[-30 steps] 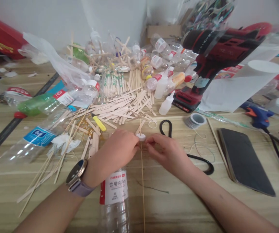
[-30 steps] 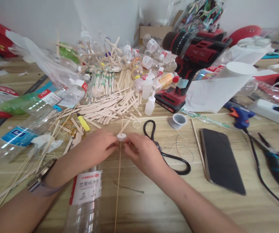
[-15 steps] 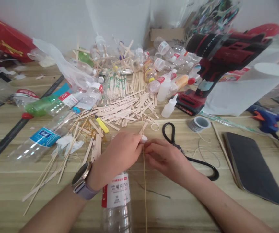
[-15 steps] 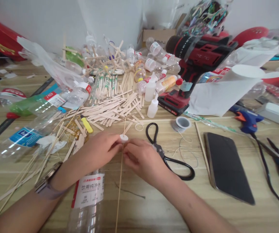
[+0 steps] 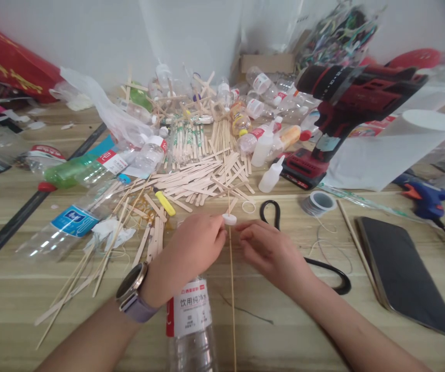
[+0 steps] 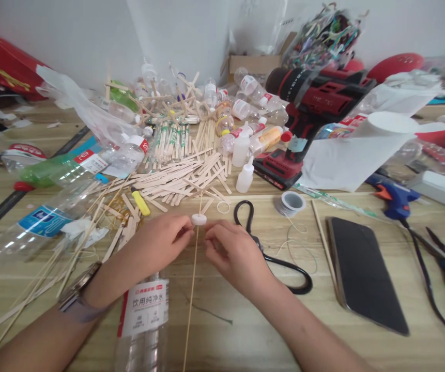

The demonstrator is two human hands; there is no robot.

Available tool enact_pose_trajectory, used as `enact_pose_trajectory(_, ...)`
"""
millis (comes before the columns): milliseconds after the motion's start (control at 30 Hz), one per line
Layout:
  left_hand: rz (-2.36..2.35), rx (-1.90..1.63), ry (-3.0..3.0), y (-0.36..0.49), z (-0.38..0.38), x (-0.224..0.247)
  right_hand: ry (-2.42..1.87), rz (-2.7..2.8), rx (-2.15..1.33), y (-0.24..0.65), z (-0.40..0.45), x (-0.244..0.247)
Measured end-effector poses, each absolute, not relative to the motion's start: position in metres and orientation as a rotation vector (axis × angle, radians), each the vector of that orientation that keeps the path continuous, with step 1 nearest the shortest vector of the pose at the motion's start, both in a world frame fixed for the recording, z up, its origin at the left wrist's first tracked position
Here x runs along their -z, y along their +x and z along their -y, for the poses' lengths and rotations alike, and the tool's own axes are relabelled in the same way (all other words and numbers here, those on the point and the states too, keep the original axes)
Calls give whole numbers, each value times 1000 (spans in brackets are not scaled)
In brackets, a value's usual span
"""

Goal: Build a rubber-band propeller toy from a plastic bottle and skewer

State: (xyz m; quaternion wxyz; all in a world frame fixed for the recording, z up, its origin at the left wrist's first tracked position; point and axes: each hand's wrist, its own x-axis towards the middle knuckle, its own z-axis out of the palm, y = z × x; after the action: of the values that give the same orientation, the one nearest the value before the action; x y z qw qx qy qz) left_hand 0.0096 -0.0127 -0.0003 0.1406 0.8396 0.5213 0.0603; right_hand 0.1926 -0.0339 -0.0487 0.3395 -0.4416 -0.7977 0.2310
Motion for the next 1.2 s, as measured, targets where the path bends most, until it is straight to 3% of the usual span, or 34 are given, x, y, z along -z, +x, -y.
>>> enact_pose_trajectory(700, -1532, -205, 2186, 11, 11, -3, -1206, 2036, -380, 190, 36, 46)
enact_pose_trajectory(1200, -1450, -140, 1992, 12, 7, -9, -1269, 1810, -902, 179, 40, 46)
